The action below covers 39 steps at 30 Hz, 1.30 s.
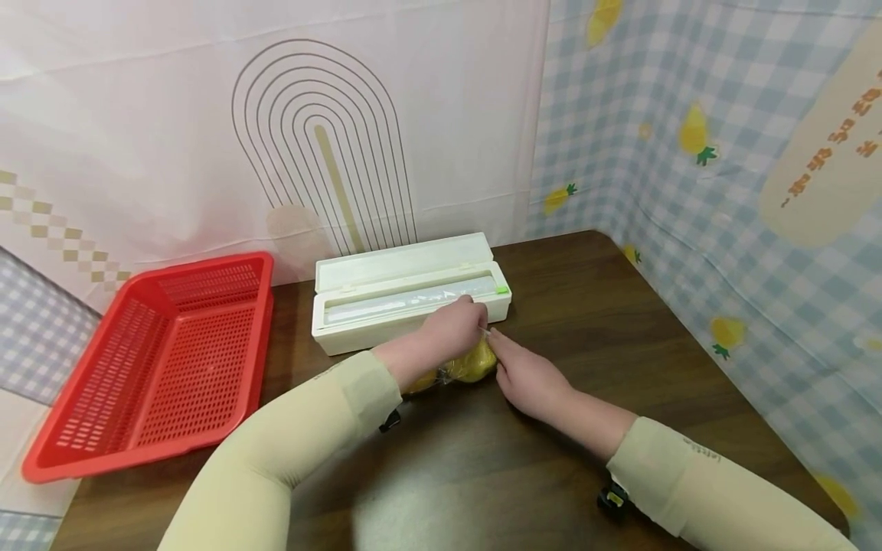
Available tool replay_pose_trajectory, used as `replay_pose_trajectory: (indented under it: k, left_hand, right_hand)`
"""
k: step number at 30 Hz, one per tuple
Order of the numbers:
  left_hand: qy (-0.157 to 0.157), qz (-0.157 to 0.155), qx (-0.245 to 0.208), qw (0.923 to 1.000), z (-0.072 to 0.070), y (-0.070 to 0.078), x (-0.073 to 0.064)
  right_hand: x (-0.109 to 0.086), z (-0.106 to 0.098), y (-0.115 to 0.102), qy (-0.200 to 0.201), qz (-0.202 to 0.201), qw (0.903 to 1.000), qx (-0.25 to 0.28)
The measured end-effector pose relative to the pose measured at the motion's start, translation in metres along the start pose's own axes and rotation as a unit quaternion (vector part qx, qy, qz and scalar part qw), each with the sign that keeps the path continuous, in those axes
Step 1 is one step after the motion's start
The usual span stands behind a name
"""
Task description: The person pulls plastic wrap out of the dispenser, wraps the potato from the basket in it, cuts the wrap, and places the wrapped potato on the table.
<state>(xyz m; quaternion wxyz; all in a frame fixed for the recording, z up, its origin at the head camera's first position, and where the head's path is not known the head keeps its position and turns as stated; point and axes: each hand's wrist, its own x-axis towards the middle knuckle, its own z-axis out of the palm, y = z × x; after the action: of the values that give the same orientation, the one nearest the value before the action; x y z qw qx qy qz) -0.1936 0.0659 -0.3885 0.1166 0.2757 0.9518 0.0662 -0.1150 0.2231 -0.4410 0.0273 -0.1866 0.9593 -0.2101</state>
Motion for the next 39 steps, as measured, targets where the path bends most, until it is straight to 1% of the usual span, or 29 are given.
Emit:
replay_pose_trajectory:
  k: [3, 6, 8, 10, 13, 15, 19, 23, 25, 27, 30, 34, 37, 39]
  left_hand:
    - [-0.002, -0.004, -0.018, 0.9998, 0.004, -0.002, -0.001]
    - [-0.002, -0.002, -0.029, 0.9996, 0.005, -0.004, -0.004]
    - [-0.005, 0.007, -0.022, 0.9997, 0.005, -0.005, -0.007]
    - [-0.015, 0.019, -0.012, 0.9996, 0.005, -0.006, -0.01]
    - [-0.031, 0.04, 0.009, 0.9987, 0.006, -0.007, -0.015]
    - [-0.036, 0.05, 0.015, 0.998, 0.007, -0.007, -0.018]
    - [-0.034, 0.067, 0.032, 0.9967, 0.009, -0.005, -0.018]
    - [-0.041, 0.077, 0.059, 0.9945, 0.011, -0.001, -0.016]
    - [-0.044, 0.077, 0.073, 0.9933, 0.011, 0.001, -0.015]
    - [-0.045, 0.075, 0.082, 0.9928, 0.01, 0.002, -0.015]
    - [-0.045, 0.074, 0.089, 0.9923, 0.009, 0.004, -0.015]
    - [-0.048, 0.073, 0.08, 0.993, 0.005, 0.004, -0.017]
    - [-0.051, 0.069, 0.073, 0.9936, 0.003, 0.004, -0.018]
    - [-0.051, 0.069, 0.074, 0.9936, 0.003, 0.004, -0.018]
  right_hand:
    - [-0.003, 0.003, -0.002, -0.027, -0.019, 0.9993, -0.017]
    - [-0.006, 0.004, -0.003, -0.037, -0.033, 0.9983, -0.031]
    - [-0.007, 0.005, -0.003, -0.036, -0.041, 0.9977, -0.041]
    - [-0.008, 0.005, -0.002, -0.038, -0.043, 0.9972, -0.048]
    - [-0.009, 0.006, -0.001, -0.053, -0.037, 0.997, -0.042]
    - [-0.01, 0.006, 0.0, -0.068, -0.027, 0.997, -0.026]
    - [-0.011, 0.007, 0.001, -0.098, -0.005, 0.9951, 0.011]
    - [-0.011, 0.008, 0.003, -0.118, 0.003, 0.9927, 0.026]
    - [-0.011, 0.008, 0.004, -0.123, -0.002, 0.992, 0.03]
    - [-0.011, 0.009, 0.006, -0.126, -0.005, 0.9914, 0.034]
    - [-0.009, 0.007, 0.012, -0.123, -0.009, 0.9902, 0.066]
    - [-0.005, -0.001, 0.019, -0.107, 0.014, 0.9856, 0.13]
    - [-0.001, -0.007, 0.024, -0.105, 0.043, 0.9782, 0.174]
    - [0.002, -0.01, 0.026, -0.106, 0.049, 0.9732, 0.198]
